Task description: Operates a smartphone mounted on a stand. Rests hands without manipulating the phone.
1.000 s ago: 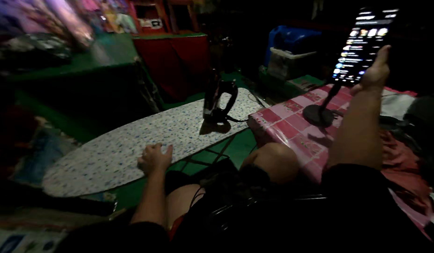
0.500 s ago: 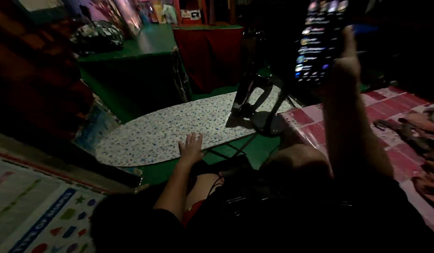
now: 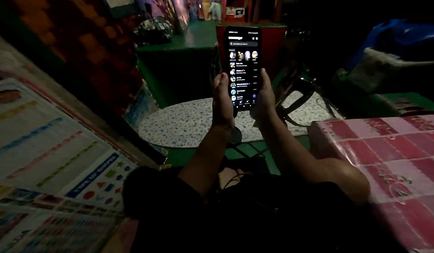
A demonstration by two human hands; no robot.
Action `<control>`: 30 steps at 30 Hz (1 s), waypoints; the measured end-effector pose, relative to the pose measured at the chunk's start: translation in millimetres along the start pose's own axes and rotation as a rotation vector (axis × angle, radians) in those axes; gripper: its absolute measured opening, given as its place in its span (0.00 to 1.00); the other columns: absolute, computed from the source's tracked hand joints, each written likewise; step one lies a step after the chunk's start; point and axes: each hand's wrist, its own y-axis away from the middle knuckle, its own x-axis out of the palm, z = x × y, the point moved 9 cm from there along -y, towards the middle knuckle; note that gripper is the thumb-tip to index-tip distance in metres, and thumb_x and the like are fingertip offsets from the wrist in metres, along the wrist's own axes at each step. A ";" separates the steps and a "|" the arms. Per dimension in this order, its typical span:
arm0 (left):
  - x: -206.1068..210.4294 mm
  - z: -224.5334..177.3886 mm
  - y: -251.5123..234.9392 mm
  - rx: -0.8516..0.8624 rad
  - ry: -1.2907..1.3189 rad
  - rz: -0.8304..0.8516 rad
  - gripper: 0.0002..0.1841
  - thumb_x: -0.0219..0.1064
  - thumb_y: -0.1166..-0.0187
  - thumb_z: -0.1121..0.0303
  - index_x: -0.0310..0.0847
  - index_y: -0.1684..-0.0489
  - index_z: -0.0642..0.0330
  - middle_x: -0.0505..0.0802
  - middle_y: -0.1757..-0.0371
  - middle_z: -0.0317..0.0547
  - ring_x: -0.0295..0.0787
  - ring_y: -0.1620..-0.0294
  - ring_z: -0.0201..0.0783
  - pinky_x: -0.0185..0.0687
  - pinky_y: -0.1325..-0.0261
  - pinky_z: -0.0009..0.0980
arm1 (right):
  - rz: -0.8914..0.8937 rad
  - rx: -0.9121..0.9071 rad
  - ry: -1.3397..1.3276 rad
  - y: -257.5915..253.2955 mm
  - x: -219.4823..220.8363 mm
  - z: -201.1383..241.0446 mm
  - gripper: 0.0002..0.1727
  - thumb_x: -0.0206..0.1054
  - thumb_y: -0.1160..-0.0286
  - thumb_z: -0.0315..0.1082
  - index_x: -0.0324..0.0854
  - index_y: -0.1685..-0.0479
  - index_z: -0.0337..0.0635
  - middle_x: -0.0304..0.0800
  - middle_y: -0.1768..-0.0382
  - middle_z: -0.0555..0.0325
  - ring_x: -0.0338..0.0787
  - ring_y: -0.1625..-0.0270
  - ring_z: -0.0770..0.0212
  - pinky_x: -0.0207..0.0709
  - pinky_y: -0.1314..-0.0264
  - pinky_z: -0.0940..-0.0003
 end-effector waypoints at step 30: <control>-9.1 20.8 -11.5 0.189 -0.179 0.120 0.30 0.30 0.04 0.52 0.43 0.06 0.53 0.72 0.16 0.44 0.75 0.23 0.30 0.74 0.22 0.32 | 0.171 -0.052 -0.069 7.5 -0.3 -14.8 0.30 0.30 0.02 0.51 0.75 0.35 0.42 0.92 0.53 0.56 0.93 0.50 0.64 0.90 0.45 0.63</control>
